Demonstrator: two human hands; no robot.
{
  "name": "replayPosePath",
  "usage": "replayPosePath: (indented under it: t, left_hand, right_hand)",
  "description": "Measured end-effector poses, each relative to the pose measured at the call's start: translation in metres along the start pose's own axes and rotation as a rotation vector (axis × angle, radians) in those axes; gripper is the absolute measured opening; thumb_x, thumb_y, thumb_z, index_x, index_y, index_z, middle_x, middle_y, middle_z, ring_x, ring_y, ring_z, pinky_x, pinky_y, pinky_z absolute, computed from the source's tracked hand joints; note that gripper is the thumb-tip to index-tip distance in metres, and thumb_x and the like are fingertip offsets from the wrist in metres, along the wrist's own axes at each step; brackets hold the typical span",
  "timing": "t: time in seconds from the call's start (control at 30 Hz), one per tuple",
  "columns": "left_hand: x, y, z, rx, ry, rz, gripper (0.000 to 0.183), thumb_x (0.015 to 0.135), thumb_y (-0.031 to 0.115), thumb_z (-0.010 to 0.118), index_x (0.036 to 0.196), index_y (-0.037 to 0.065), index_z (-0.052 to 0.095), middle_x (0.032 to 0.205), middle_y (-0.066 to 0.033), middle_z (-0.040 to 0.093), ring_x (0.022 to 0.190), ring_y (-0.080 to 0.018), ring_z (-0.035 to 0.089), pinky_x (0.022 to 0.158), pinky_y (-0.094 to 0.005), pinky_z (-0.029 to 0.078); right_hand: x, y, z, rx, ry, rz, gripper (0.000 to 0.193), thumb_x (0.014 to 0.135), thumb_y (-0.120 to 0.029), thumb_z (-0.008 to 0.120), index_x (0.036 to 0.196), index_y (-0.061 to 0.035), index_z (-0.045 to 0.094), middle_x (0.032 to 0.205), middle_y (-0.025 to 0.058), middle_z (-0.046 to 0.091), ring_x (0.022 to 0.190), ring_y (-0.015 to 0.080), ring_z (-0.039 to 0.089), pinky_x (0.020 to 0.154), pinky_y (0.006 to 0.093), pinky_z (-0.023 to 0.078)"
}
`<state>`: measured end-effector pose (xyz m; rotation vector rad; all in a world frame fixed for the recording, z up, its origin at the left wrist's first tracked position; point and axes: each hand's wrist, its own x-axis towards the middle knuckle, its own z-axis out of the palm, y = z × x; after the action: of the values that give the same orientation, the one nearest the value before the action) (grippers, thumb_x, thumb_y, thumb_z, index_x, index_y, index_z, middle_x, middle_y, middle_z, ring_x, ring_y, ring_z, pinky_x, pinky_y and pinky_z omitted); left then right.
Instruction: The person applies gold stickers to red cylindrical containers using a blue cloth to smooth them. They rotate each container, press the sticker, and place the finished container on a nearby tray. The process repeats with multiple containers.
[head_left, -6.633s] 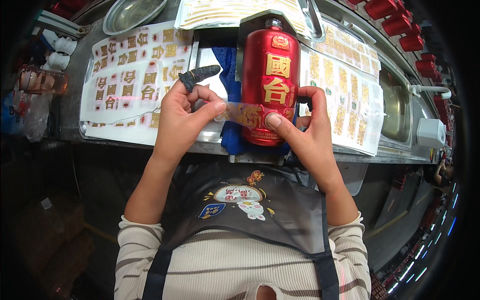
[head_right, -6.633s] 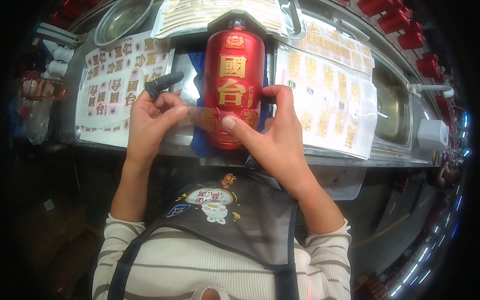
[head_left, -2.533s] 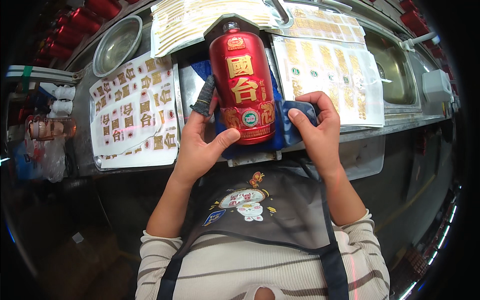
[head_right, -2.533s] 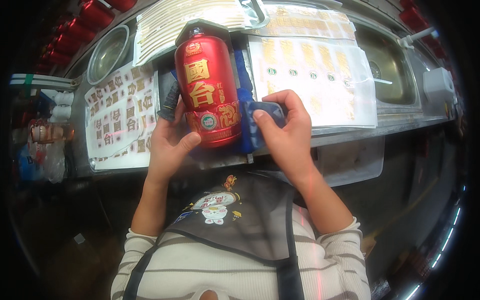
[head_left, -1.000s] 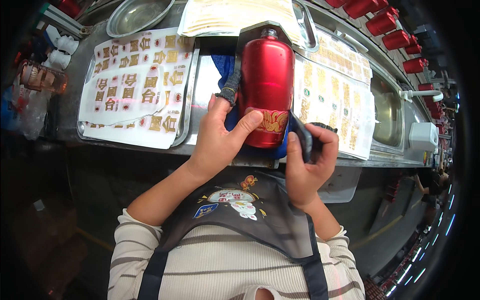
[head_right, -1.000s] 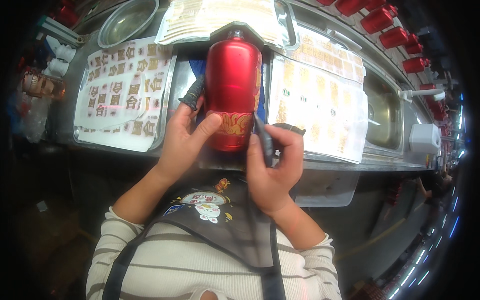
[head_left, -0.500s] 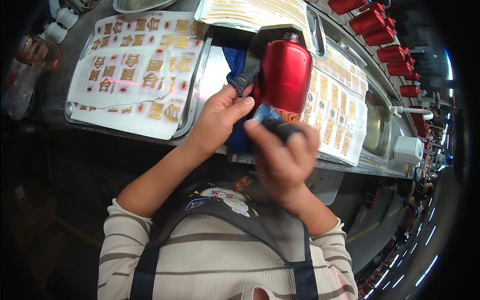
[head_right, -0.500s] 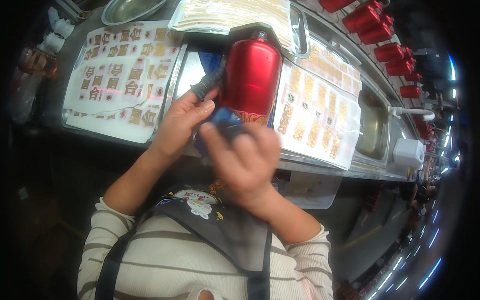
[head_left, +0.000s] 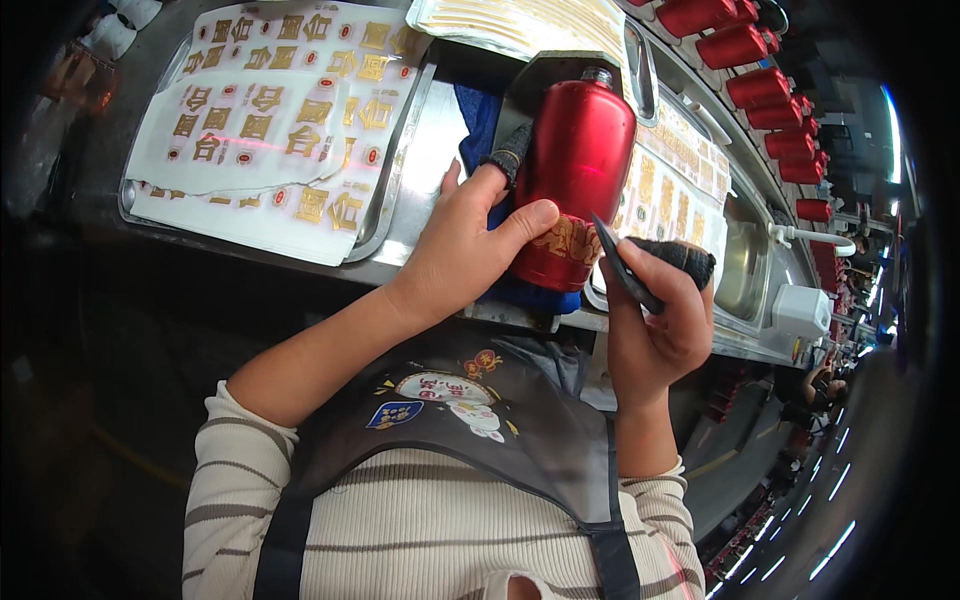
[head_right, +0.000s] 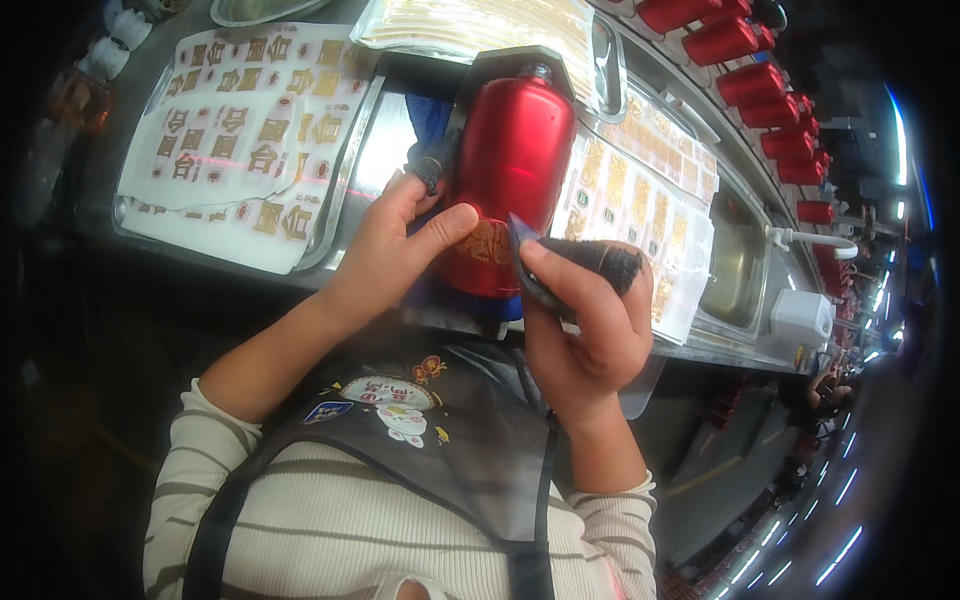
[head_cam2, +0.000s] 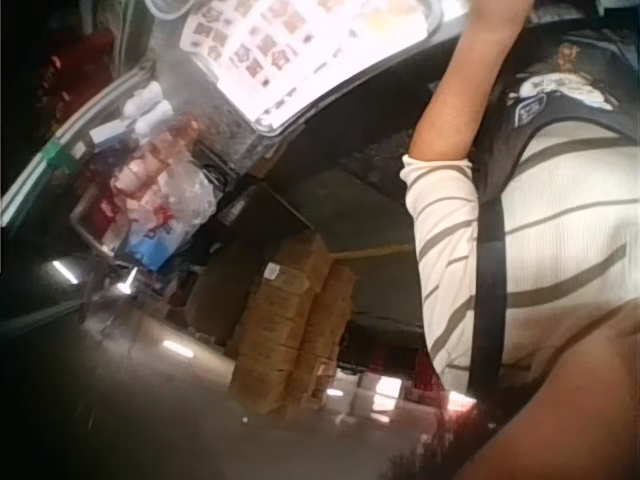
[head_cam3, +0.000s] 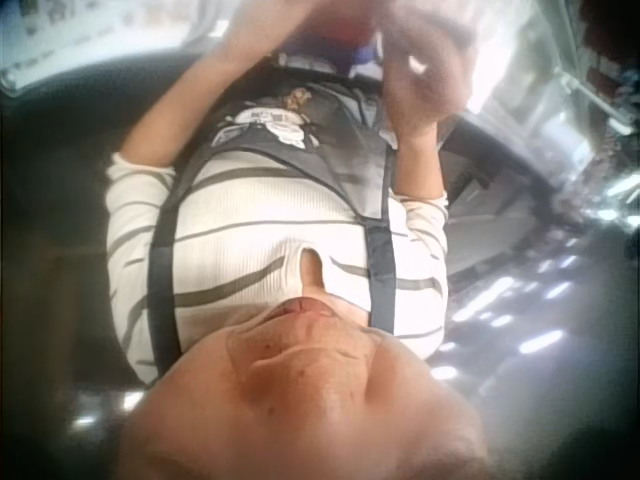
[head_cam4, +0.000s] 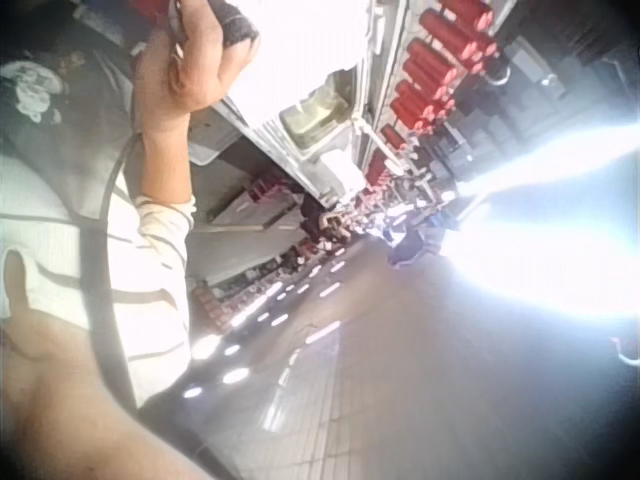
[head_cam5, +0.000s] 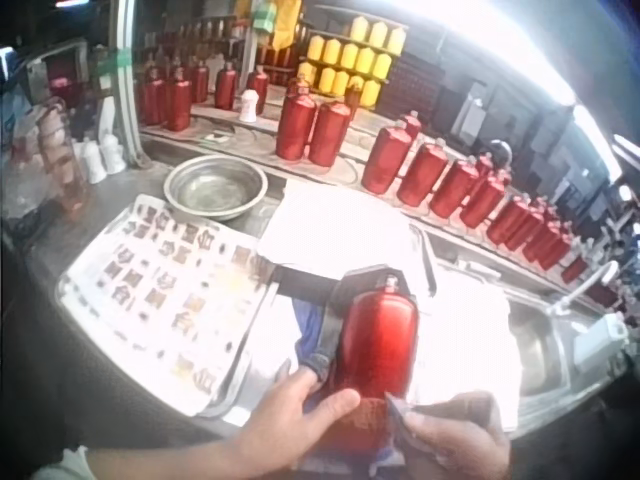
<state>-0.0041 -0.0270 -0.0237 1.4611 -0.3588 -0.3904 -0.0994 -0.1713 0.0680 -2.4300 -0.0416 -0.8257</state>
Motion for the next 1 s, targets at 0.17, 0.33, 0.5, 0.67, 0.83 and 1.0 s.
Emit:
replayPosePath:
  t: [0.17,0.33,0.5,0.67,0.83,1.0]
  left_hand:
    - [0.002,-0.01,0.002,-0.126,-0.063,-0.043,0.039,0.091,0.037,0.07,0.101,0.0,0.06,0.093,-0.0123,0.065,0.092,-0.0278,0.056,0.106,-0.0448,0.034]
    - [0.005,0.004,-0.002,-0.238,-0.055,-0.029,0.044,0.089,0.04,0.073,0.111,0.002,0.062,0.1,-0.0124,0.068,0.097,-0.0287,0.06,0.114,-0.0493,0.023]
    - [-0.001,0.012,-0.001,0.147,-0.011,0.119,0.048,0.091,0.038,0.071,0.119,0.002,0.059,0.109,-0.0173,0.068,0.103,-0.0312,0.062,0.116,-0.0507,0.018]
    - [-0.003,-0.001,-0.007,0.083,-0.033,0.117,0.052,0.092,0.036,0.067,0.132,0.005,0.056,0.126,-0.025,0.06,0.124,-0.04,0.051,0.117,-0.0567,0.011]
    - [-0.029,0.029,0.005,0.7,-0.047,0.494,0.045,0.087,0.044,0.069,0.125,0.02,0.069,0.155,-0.0314,0.029,0.144,-0.0541,0.022,0.111,-0.0701,0.007]
    - [-0.044,0.017,0.0,0.822,0.032,0.439,0.054,0.081,0.043,0.074,0.13,0.022,0.066,0.151,-0.0368,0.029,0.142,-0.0549,0.024,0.111,-0.0705,0.009]
  right_hand:
    - [-0.015,-0.009,0.007,-0.15,-0.237,-0.299,0.042,0.061,0.004,0.073,0.099,-0.0112,0.078,0.083,0.0056,0.058,0.082,0.0273,0.058,0.069,0.0369,0.05]
    - [0.001,-0.018,-0.006,-0.036,-0.145,-0.152,0.044,0.056,0.012,0.073,0.096,-0.0073,0.077,0.084,0.0081,0.064,0.077,0.026,0.06,0.066,0.0354,0.05]
    - [-0.001,-0.002,-0.006,-0.007,-0.127,-0.066,0.049,0.055,0.016,0.07,0.098,-0.0058,0.074,0.086,0.0079,0.066,0.079,0.0261,0.06,0.074,0.0346,0.049]
    - [0.004,-0.001,-0.003,0.101,-0.156,0.128,0.036,0.067,0.013,0.074,0.099,-0.0028,0.072,0.088,0.0093,0.067,0.08,0.0215,0.063,0.073,0.0301,0.05]
    - [0.004,0.019,-0.009,0.418,0.171,0.428,0.026,0.086,0.005,0.073,0.109,0.0019,0.062,0.1,0.0058,0.065,0.088,0.0104,0.064,0.076,0.0213,0.053]
    - [-0.013,0.026,0.004,0.248,0.087,0.273,0.034,0.076,0.015,0.073,0.106,0.0006,0.066,0.099,0.0071,0.065,0.089,0.0155,0.062,0.075,0.0275,0.052]
